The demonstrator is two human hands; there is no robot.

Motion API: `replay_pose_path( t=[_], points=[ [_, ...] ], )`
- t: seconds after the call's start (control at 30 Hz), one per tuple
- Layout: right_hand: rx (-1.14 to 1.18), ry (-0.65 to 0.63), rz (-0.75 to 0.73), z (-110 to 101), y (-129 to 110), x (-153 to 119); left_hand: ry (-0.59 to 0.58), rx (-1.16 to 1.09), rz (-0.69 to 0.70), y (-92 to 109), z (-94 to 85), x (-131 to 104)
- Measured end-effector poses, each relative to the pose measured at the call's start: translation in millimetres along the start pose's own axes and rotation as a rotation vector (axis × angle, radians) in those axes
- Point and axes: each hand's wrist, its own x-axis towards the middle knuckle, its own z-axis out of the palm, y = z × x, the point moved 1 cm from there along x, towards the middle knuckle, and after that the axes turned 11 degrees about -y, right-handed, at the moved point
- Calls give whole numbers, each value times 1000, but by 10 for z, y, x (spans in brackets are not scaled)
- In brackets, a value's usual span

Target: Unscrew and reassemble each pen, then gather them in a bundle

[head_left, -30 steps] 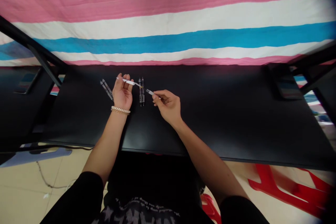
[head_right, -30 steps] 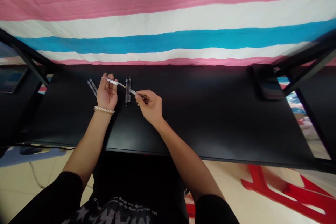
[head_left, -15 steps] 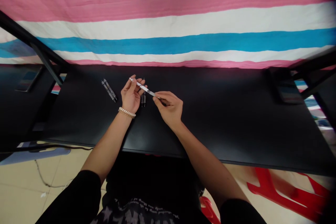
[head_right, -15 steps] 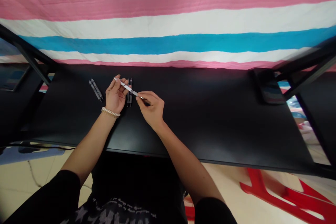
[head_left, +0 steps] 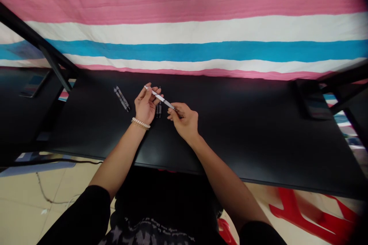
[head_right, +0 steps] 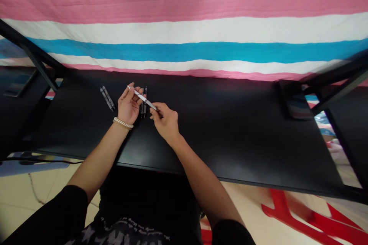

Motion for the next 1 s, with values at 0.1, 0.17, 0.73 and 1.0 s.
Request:
replay_pose_path(
  t=[0.1, 0.17, 0.73, 1.0],
  points=[
    [-28, -14, 19, -22, -14, 0, -10, 11, 1, 1, -8, 2],
    [-25, 18, -11, -39, -22, -1, -17, 8, 7, -2, -13, 4],
    [-156, -86, 48, -77, -34, 12, -10, 31, 19, 25, -34, 23],
    [-273, -89, -35, -78, -59, 23, 13, 40, 20, 38, -34, 26]
  ],
)
